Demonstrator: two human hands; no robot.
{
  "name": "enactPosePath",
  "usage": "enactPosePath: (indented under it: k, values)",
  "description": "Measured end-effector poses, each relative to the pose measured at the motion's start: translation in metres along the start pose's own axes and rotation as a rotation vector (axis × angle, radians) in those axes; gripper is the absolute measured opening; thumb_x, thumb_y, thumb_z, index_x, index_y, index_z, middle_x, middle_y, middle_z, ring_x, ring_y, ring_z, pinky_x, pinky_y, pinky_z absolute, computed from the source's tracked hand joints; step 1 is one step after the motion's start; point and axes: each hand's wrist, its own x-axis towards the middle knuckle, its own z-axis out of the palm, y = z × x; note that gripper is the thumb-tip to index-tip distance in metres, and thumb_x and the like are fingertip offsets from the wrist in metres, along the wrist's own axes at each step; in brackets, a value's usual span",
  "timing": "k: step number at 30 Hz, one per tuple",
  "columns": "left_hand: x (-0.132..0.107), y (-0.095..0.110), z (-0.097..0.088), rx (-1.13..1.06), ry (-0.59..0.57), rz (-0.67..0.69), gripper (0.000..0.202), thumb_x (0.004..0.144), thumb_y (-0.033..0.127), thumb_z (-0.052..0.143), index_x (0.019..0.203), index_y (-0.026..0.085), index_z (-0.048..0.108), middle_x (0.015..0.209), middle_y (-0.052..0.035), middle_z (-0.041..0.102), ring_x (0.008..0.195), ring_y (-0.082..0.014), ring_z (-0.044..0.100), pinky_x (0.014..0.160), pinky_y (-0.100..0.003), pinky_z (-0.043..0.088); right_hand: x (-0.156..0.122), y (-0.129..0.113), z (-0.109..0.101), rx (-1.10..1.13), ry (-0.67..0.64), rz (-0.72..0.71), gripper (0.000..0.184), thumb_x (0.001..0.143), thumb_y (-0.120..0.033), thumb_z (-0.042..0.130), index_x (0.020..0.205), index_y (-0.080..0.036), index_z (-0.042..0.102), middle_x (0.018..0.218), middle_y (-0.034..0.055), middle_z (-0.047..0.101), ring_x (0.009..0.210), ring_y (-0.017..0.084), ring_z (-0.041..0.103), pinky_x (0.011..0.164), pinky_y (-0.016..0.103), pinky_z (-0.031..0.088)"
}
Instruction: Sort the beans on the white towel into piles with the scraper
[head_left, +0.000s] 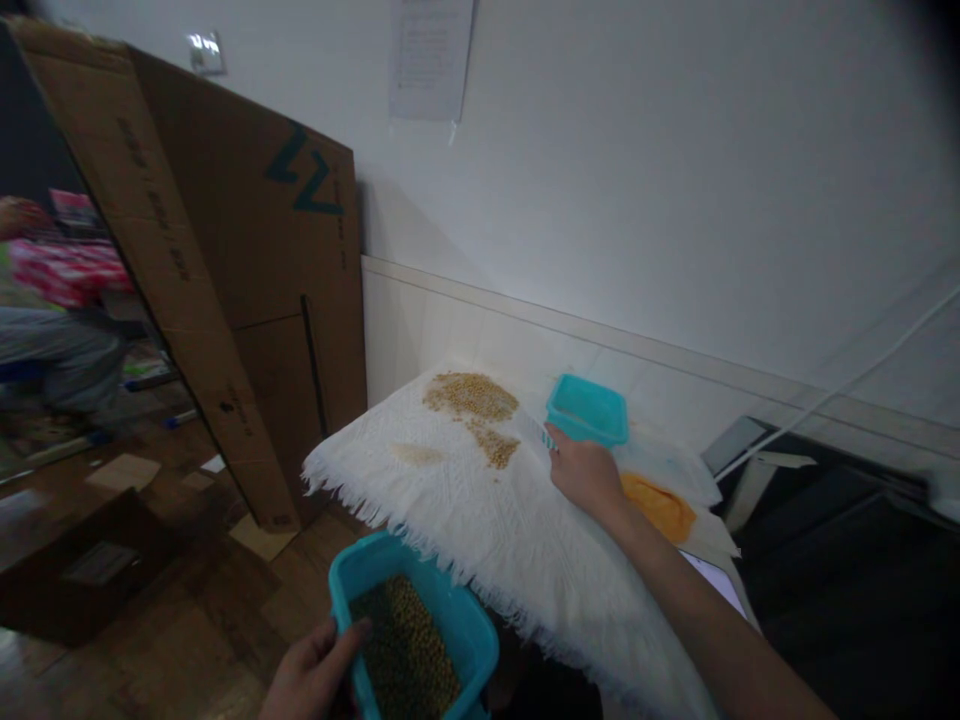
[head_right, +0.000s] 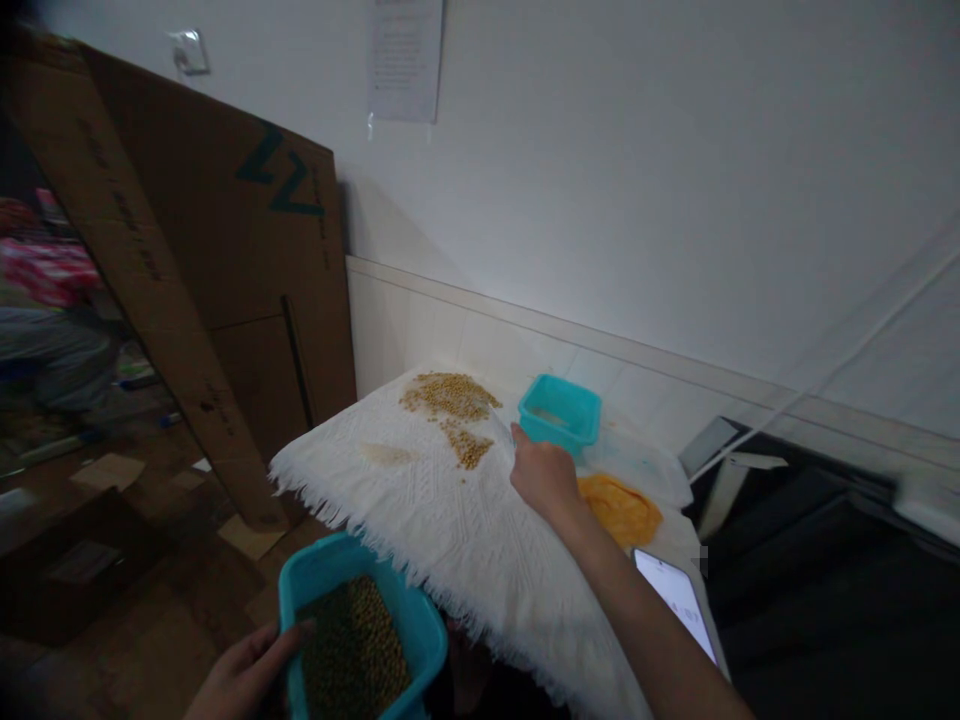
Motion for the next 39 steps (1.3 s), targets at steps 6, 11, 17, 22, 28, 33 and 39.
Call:
enactPosePath:
  k: [6, 11, 17, 22, 28, 33, 39]
  values:
    - [0.001, -0.007, 0.005, 0.015, 0.009, -0.008, 0.045, 0.055, 0.058, 0.080, 0.052, 0.021, 0.056, 0.034, 0.0087, 0.041, 0.030, -0.0072, 0.036, 0.034, -0.020, 0.026, -0.010, -0.014, -0.003, -0.036, -0.024, -0.126, 0.054, 0.094, -0.021, 0.043, 0.148, -0.023, 0.045, 0.091, 0.0146, 0.076, 0.083, 0.027, 0.073, 0.071, 0.032, 0.052]
    - [0.001, -0.010, 0.010, -0.045, 0.022, -0.039, 0.044, 0.051, 0.053, 0.084, 0.053, 0.021, 0.055, 0.035, 0.0092, 0.041, 0.030, -0.0063, 0.035, 0.035, -0.019, 0.023, -0.020, -0.021, -0.011, -0.019, -0.036, -0.177, 0.053, 0.095, -0.024, 0.042, 0.148, -0.023, 0.046, 0.093, 0.0135, 0.076, 0.084, 0.025, 0.073, 0.071, 0.030, 0.051]
    - [0.001, -0.008, 0.010, -0.039, -0.003, -0.011, 0.043, 0.052, 0.052, 0.083, 0.051, 0.021, 0.054, 0.034, 0.0088, 0.042, 0.030, -0.0061, 0.033, 0.035, -0.019, 0.023, -0.031, -0.040, -0.019, 0.072, 0.019, -0.182, 0.051, 0.094, -0.026, 0.045, 0.145, -0.023, 0.051, 0.088, 0.0115, 0.077, 0.080, 0.024, 0.073, 0.066, 0.028, 0.048]
    - [0.005, -0.011, 0.007, -0.006, 0.021, 0.013, 0.041, 0.055, 0.053, 0.081, 0.054, 0.019, 0.057, 0.035, 0.0082, 0.044, 0.030, -0.0064, 0.036, 0.035, -0.018, 0.024, -0.042, -0.050, -0.010, 0.224, 0.190, -0.021, 0.034, 0.097, -0.038, 0.049, 0.123, -0.028, 0.068, 0.082, 0.0066, 0.078, 0.074, 0.022, 0.073, 0.061, 0.026, 0.042]
    - [0.011, -0.021, 0.007, -0.034, 0.028, -0.008, 0.042, 0.055, 0.053, 0.081, 0.053, 0.020, 0.054, 0.035, 0.0091, 0.043, 0.029, -0.0060, 0.036, 0.034, -0.018, 0.023, -0.050, -0.034, 0.022, 0.383, 0.299, 0.079, 0.023, 0.094, -0.035, 0.058, 0.101, -0.021, 0.076, 0.076, 0.0062, 0.078, 0.068, 0.021, 0.072, 0.058, 0.026, 0.039]
    - [0.012, -0.023, 0.006, -0.026, 0.024, -0.036, 0.040, 0.052, 0.053, 0.082, 0.056, 0.019, 0.060, 0.038, 0.0076, 0.046, 0.032, -0.0087, 0.040, 0.035, -0.020, 0.029, -0.067, -0.022, 0.037, 0.368, 0.506, 0.061, 0.031, 0.097, -0.031, 0.050, 0.092, -0.016, 0.076, 0.064, 0.0060, 0.074, 0.055, 0.019, 0.068, 0.054, 0.026, 0.037]
    - [0.018, -0.024, 0.003, -0.028, 0.046, -0.049, 0.044, 0.054, 0.059, 0.079, 0.060, 0.019, 0.063, 0.039, 0.0069, 0.048, 0.033, -0.0094, 0.044, 0.035, -0.020, 0.034, -0.087, -0.034, 0.043, 0.356, 0.695, -0.084, 0.037, 0.100, -0.026, 0.042, 0.090, -0.013, 0.075, 0.060, 0.0049, 0.072, 0.048, 0.014, 0.066, 0.050, 0.025, 0.037]
